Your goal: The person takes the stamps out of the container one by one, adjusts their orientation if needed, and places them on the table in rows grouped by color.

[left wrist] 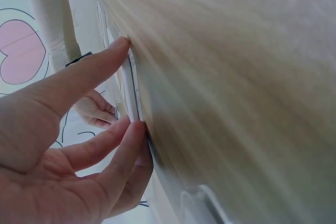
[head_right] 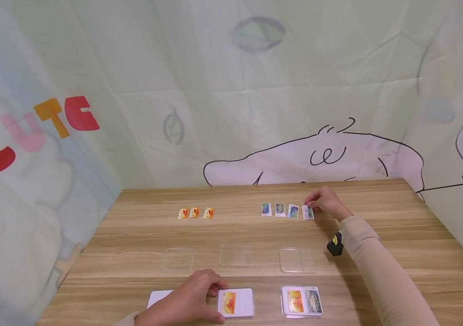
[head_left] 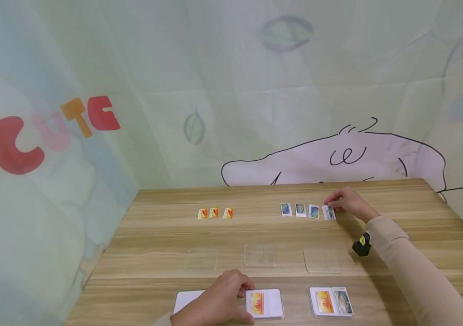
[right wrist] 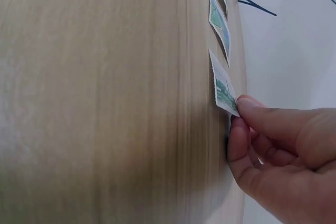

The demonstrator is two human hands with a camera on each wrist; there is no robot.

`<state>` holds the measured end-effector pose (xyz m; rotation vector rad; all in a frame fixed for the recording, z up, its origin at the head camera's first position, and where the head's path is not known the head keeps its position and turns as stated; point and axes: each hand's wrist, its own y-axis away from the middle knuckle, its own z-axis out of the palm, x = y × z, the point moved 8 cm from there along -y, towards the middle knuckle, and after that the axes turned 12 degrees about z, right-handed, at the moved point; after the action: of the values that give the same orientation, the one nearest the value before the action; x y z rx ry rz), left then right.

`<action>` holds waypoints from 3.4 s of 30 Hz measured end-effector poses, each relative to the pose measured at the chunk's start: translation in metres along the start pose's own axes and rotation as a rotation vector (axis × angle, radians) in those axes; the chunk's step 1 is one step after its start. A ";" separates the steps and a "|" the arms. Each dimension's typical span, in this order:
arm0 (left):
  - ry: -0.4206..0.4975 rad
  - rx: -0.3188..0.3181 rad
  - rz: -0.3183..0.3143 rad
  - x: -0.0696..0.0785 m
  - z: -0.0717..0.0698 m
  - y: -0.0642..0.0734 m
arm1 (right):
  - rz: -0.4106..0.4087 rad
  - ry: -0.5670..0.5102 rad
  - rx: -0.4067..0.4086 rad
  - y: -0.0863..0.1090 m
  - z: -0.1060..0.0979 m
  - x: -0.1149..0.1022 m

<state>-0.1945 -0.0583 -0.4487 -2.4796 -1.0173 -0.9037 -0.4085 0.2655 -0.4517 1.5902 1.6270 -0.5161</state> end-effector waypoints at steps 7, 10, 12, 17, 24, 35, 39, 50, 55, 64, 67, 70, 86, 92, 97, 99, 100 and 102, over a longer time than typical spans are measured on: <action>0.033 0.000 -0.033 -0.002 0.001 0.000 | -0.014 0.065 0.059 -0.003 0.000 0.000; 0.067 -0.007 -0.067 -0.004 0.003 0.000 | -0.015 0.085 0.076 -0.003 0.001 -0.002; 0.087 -0.009 -0.085 -0.005 0.004 0.001 | -0.013 0.099 0.089 -0.002 0.002 -0.003; 0.105 -0.009 -0.096 -0.005 0.005 0.001 | -0.002 0.137 0.109 -0.001 0.003 -0.005; 0.095 0.006 -0.077 -0.004 0.004 0.002 | 0.017 0.147 0.119 -0.001 0.003 -0.005; 0.078 0.005 -0.050 -0.003 0.002 0.002 | -0.002 0.158 0.127 0.000 0.003 -0.006; 0.071 0.005 -0.055 -0.002 0.001 0.001 | -0.029 0.173 0.140 0.001 0.001 -0.007; 0.047 0.004 -0.035 -0.002 0.001 0.001 | -0.006 0.135 0.125 0.002 -0.001 -0.006; 0.021 0.003 -0.013 0.000 0.000 0.001 | 0.023 0.104 0.113 0.001 -0.002 -0.003; 0.058 0.008 -0.030 0.000 0.000 0.002 | 0.012 0.064 0.092 0.004 -0.004 -0.001; 0.067 0.004 -0.050 -0.001 0.000 0.001 | 0.007 0.067 0.098 0.004 -0.004 -0.002; 0.066 0.001 -0.060 -0.001 0.000 0.001 | 0.000 0.070 0.098 0.006 -0.005 -0.003; 0.048 0.000 -0.030 -0.002 0.000 0.001 | -0.028 0.051 0.071 0.015 -0.004 -0.007; 0.052 0.004 -0.031 -0.001 0.000 0.001 | -0.038 0.061 0.050 0.024 -0.001 -0.015; 0.055 0.006 -0.034 -0.001 0.000 0.001 | -0.048 0.062 0.040 0.027 0.002 -0.019; 0.056 0.005 -0.036 -0.002 0.000 0.001 | -0.050 0.063 0.039 0.028 0.003 -0.020; 0.058 0.005 -0.037 -0.002 0.000 0.001 | -0.054 0.065 0.038 0.028 0.004 -0.021; 0.061 0.005 -0.040 -0.002 0.001 0.002 | -0.058 0.067 0.035 0.029 0.005 -0.022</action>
<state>-0.1941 -0.0600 -0.4505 -2.4202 -1.0508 -0.9816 -0.3817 0.2511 -0.4312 1.6046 1.7274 -0.5293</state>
